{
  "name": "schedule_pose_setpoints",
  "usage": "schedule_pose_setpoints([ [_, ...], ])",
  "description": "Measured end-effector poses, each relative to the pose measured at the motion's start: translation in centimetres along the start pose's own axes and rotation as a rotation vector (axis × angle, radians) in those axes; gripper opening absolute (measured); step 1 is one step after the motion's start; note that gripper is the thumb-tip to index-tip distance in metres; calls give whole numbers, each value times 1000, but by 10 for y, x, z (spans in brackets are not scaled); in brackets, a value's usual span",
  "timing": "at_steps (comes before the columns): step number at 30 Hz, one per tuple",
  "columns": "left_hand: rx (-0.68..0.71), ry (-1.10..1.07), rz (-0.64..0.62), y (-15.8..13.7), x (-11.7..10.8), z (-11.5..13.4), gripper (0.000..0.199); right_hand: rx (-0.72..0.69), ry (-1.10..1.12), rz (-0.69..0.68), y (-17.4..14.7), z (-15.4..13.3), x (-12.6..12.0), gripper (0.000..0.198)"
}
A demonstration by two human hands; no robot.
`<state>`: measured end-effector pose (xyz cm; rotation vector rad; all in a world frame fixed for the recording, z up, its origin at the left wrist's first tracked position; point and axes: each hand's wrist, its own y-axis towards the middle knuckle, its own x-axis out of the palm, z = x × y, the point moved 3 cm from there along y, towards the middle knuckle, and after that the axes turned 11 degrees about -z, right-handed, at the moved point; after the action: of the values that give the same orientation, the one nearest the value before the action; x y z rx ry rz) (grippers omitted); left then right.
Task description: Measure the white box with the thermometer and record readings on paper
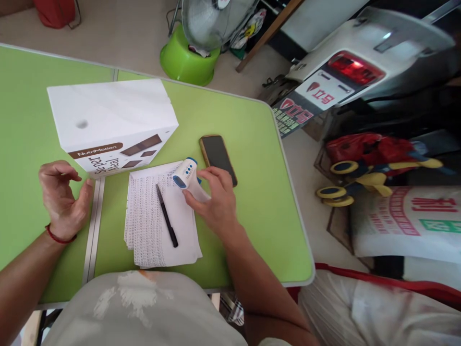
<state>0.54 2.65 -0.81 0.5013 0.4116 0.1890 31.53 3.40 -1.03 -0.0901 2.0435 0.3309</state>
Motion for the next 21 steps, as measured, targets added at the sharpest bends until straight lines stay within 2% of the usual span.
schedule_pose_setpoints([
  [1, 27, 27, 7, 0, 0, 2, 25, -46, 36, 8, -3, -9, -1, 28],
  [3, 107, 73, -5, -1, 0, 6, 21, -141, 111, -143, -8, -26, 8, 20],
  [4, 144, 91, -34, -2, 1, 8, 21, -157, 105, -220, -10, -33, 14, 23],
  [8, 257, 107, -231, -9, 9, 15, 30, -139, -20, -393, -11, -44, 37, 38],
  [11, 236, 130, -381, -13, 17, 19, 31, -140, 34, -436, -8, -42, 40, 36],
  [15, 217, 239, -618, -16, 27, 23, 9, -199, 369, -361, -3, -39, 21, 33],
  [18, 259, 256, -746, -18, 29, 23, 23, -211, 679, -360, 0, -43, 9, 35],
  [21, 295, 248, -843, -20, 31, 22, 33, -246, 874, -367, 4, -53, 11, 47],
])
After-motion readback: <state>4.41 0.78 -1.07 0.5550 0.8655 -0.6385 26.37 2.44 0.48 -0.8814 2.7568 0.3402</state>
